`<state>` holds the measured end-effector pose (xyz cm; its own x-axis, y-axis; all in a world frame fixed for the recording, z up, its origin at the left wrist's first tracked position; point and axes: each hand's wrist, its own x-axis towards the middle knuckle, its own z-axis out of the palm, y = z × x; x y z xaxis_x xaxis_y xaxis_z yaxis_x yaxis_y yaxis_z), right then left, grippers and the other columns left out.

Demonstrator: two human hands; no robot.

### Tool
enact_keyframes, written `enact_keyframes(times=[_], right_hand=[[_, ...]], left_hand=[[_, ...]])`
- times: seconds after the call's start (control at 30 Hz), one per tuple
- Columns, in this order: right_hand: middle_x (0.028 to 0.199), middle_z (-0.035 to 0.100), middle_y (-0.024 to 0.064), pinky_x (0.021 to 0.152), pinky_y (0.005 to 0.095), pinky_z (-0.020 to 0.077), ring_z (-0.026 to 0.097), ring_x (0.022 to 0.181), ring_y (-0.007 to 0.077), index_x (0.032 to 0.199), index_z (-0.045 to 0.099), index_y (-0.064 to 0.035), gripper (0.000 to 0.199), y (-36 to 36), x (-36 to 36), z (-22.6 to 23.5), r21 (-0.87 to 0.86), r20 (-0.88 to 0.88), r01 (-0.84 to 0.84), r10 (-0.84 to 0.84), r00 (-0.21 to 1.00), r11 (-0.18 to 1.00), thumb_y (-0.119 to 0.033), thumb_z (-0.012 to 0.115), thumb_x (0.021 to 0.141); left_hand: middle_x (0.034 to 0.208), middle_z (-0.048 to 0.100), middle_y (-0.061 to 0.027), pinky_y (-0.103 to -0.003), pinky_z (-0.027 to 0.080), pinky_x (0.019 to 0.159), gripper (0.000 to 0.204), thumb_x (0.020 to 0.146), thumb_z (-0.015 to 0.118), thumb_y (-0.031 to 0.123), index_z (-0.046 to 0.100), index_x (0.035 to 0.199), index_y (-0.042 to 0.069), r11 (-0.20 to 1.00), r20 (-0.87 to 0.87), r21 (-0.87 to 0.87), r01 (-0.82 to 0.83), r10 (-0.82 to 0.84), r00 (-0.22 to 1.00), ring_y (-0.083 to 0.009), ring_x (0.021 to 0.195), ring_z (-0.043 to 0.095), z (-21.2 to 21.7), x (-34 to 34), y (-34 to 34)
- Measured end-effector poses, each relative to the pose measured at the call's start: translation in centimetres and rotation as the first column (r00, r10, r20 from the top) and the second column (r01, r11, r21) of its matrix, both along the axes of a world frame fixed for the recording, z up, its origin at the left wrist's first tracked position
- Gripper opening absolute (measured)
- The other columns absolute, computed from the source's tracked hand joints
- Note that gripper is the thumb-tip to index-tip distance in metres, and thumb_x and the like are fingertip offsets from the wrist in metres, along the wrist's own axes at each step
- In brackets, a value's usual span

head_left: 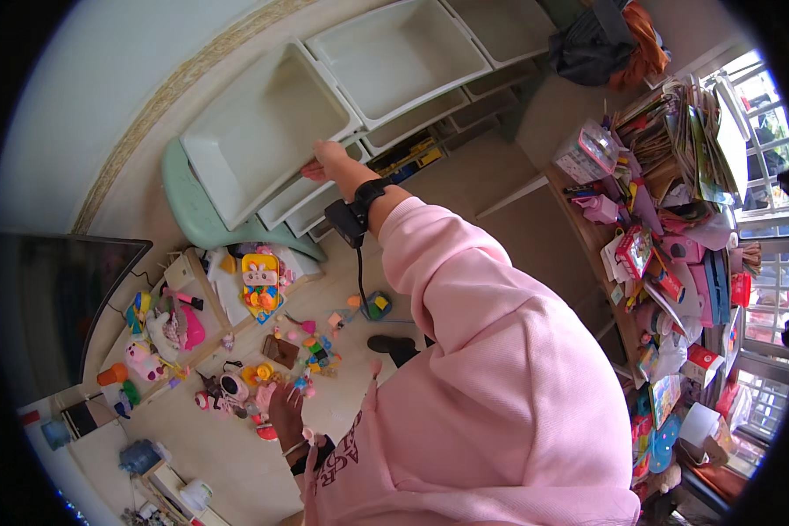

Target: The person organizes scattered toys in a cluttered room. They place a toy dump truck into a shelf bin, then gather small colorful pieces from a basket and put them into a green circular container, which is also placed on the shelf.

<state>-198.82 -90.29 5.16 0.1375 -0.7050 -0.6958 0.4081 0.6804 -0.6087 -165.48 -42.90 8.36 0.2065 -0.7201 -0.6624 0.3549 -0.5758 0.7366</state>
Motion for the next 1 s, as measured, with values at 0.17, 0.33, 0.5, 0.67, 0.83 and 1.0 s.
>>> enact_keyframes(times=[0.17, 0.33, 0.5, 0.67, 0.83, 1.0], right_hand=[[0.084, 0.055, 0.0155, 0.068, 0.0438, 0.0525, 0.058, 0.074, 0.0331, 0.100, 0.049, 0.0077, 0.042, 2.1, -0.6, 5.2, -0.136, -0.140, 0.075, -0.095, 0.986, 0.988, -0.030, 0.051, 0.082], [0.092, 0.051, 0.0148, 0.066, 0.0397, 0.0544, 0.055, 0.081, 0.0240, 0.098, 0.051, 0.0099, 0.038, 3.5, -0.8, 7.2, -0.264, -0.045, 0.080, -0.095, 0.994, 0.961, -0.023, 0.056, 0.080], [0.082, 0.056, 0.0102, 0.064, 0.0375, 0.0543, 0.056, 0.074, 0.0212, 0.089, 0.056, 0.0077, 0.034, 6.0, -2.0, 8.7, -0.403, 0.145, 0.329, -0.295, 0.944, 0.854, -0.026, 0.055, 0.082], [0.085, 0.060, 0.0089, 0.063, 0.0326, 0.0501, 0.059, 0.073, 0.0187, 0.092, 0.056, 0.0021, 0.031, 14.1, -10.4, 7.1, -0.484, 0.116, 0.235, -0.205, 0.972, 0.843, -0.027, 0.048, 0.086], [0.097, 0.059, 0.0114, 0.074, 0.0377, 0.0498, 0.060, 0.085, 0.0218, 0.106, 0.052, 0.0035, 0.036, 25.2, -20.4, 1.4, -0.178, 0.057, 0.081, -0.072, 0.996, 0.981, -0.026, 0.049, 0.086], [0.102, 0.058, 0.0143, 0.081, 0.0399, 0.0489, 0.060, 0.092, 0.0246, 0.110, 0.050, 0.0063, 0.037, 33.2, -25.5, -7.2, 0.107, -0.026, 0.128, -0.126, 0.992, 0.986, -0.019, 0.056, 0.083]], left_hand=[[0.104, 0.054, -0.0092, -0.030, 0.045, 0.078, 0.030, 0.088, 0.046, 0.022, 0.047, 0.113, 0.005, 0.986, 0.117, -0.058, 0.158, -0.151, 0.982, -0.0202, 0.091, 0.054, 0.0, -2.9, -1.8], [0.105, 0.055, -0.0083, -0.032, 0.043, 0.081, 0.034, 0.089, 0.047, 0.024, 0.046, 0.117, 0.005, 1.000, -0.066, 0.016, -0.016, 0.017, 0.998, -0.0199, 0.093, 0.053, 1.7, -4.9, -5.1], [0.107, 0.054, -0.0083, -0.032, 0.043, 0.081, 0.033, 0.089, 0.046, 0.024, 0.047, 0.116, 0.005, 0.999, -0.023, 0.034, -0.036, 0.037, 0.999, -0.0194, 0.093, 0.053, 3.3, -5.2, -6.1], [0.106, 0.054, -0.0087, -0.032, 0.044, 0.080, 0.031, 0.088, 0.047, 0.024, 0.048, 0.114, 0.006, 0.995, -0.069, 0.092, -0.045, 0.051, 0.996, -0.0192, 0.092, 0.053, 2.2, -4.3, -5.4], [0.106, 0.054, -0.0087, -0.031, 0.044, 0.081, 0.034, 0.087, 0.050, 0.024, 0.048, 0.116, 0.006, 0.990, -0.137, 0.056, 0.131, -0.123, 0.983, -0.0195, 0.092, 0.053, -0.5, -3.1, -5.9], [0.104, 0.056, -0.0077, -0.032, 0.044, 0.079, 0.031, 0.086, 0.051, 0.023, 0.049, 0.113, 0.007, 0.959, -0.149, 0.254, 0.124, -0.088, 0.985, -0.0186, 0.089, 0.055, -4.0, -4.8, -8.9]])
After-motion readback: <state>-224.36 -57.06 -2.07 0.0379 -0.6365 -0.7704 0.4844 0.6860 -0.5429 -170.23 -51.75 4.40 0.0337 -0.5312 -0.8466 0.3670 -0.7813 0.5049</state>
